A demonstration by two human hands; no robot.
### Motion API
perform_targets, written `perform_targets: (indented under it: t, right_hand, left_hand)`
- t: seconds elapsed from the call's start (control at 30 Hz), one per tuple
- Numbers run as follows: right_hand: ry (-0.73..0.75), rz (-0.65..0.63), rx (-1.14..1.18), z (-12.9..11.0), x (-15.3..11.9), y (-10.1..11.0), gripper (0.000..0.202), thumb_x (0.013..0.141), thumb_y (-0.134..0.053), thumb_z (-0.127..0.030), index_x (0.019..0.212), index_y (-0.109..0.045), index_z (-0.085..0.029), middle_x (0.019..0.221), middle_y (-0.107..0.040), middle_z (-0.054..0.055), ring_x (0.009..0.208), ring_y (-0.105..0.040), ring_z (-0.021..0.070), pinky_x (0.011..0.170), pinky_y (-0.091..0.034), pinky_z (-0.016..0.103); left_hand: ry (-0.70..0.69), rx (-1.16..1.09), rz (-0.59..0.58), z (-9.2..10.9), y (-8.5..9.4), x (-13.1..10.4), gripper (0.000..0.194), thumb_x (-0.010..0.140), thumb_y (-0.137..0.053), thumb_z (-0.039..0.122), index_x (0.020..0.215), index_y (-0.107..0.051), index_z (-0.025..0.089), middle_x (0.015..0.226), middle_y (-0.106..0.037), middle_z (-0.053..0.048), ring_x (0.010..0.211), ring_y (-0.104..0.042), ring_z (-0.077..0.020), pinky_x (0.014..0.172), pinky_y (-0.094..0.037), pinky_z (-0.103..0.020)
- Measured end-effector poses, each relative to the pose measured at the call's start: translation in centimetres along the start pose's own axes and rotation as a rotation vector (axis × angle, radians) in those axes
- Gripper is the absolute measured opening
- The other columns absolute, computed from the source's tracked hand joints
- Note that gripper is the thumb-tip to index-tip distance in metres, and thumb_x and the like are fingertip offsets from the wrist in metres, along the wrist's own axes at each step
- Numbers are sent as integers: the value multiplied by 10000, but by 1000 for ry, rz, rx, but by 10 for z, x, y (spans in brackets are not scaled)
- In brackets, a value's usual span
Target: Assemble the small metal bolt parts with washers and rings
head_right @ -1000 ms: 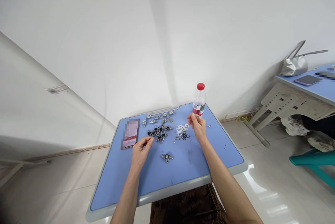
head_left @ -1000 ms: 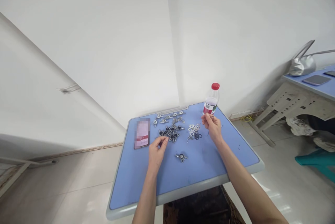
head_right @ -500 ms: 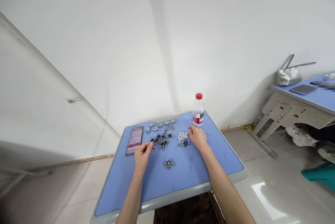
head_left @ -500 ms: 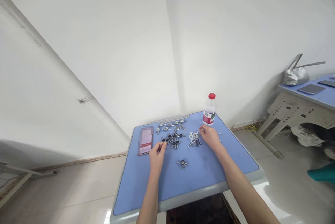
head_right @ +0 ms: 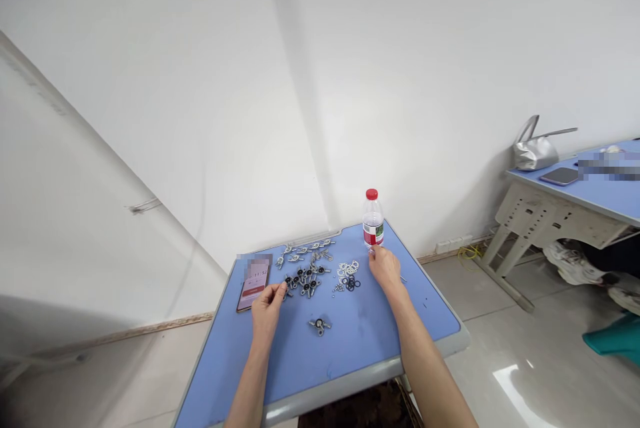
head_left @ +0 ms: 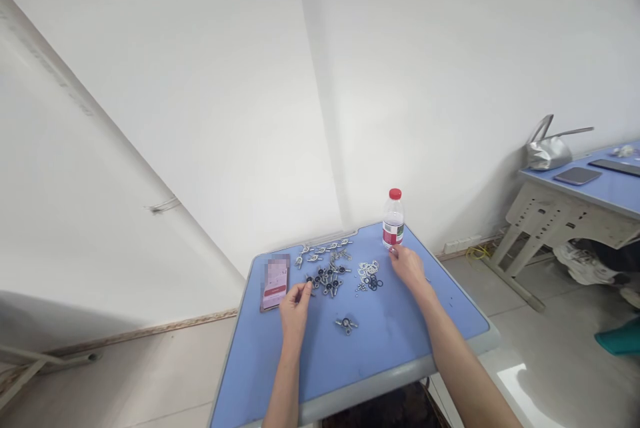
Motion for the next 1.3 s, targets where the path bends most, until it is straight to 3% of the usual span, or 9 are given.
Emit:
perform_targets:
  t: [0.47, 0.77, 1.03, 1.2, 1.3]
  right_hand:
    - [134, -64, -95, -21, -4, -21, 188, 924, -523, -228, 1044, -667, -239, 1062, -690, 50, 923, -653, 188, 697, -372, 249]
    - [135, -75, -145, -25, -3, -24, 175, 941, -491, -217, 998, -654, -184, 1046, -683, 93, 906, -656, 191, 714, -378, 251]
    - [68, -2, -102, -10, 1, -6, 215, 946, -452, -222, 1011, -656, -197, 1038, -699, 81, 926, -651, 194, 697, -372, 251]
    - [-38, 82, -90, 8, 3, 13, 287, 961, -384, -214, 1118, -623, -185, 1085, -685, 102, 951, -645, 214, 704, -379, 267]
    - [-98, 85, -96, 20, 4, 17, 296, 953, -387, -222, 1069, -652, -161, 1042, -690, 130, 930, -651, 236, 692, -385, 282]
  left_hand:
    - [-17, 8, 6, -6, -1, 1, 477, 740, -623, 622, 639, -608, 156, 566, -459, 22, 556, -410, -126, 554, -348, -231]
    - [-23, 28, -4, -10, -1, 4, 488, 734, -626, 637, 639, -625, 158, 567, -465, 20, 552, -424, -128, 536, -350, -226]
    - [-12, 15, 10, -4, 1, 3, 523, 711, -617, 675, 636, -613, 158, 563, -470, 16, 557, -420, -133, 542, -348, -232]
    - [-9, 3, 27, -2, 1, 3, 560, 688, -616, 710, 617, -611, 155, 546, -470, 15, 544, -414, -131, 541, -350, -237]
    - [-17, 4, 33, -3, 2, 3, 539, 707, -622, 686, 623, -616, 153, 549, -471, 17, 543, -412, -126, 538, -348, -233]
Point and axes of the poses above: each hand's wrist, its own x-axis towards the middle knuckle, its own y-axis out of the back of the hand, z = x × y, the point moved 9 cm from there along x, towards the middle knuckle
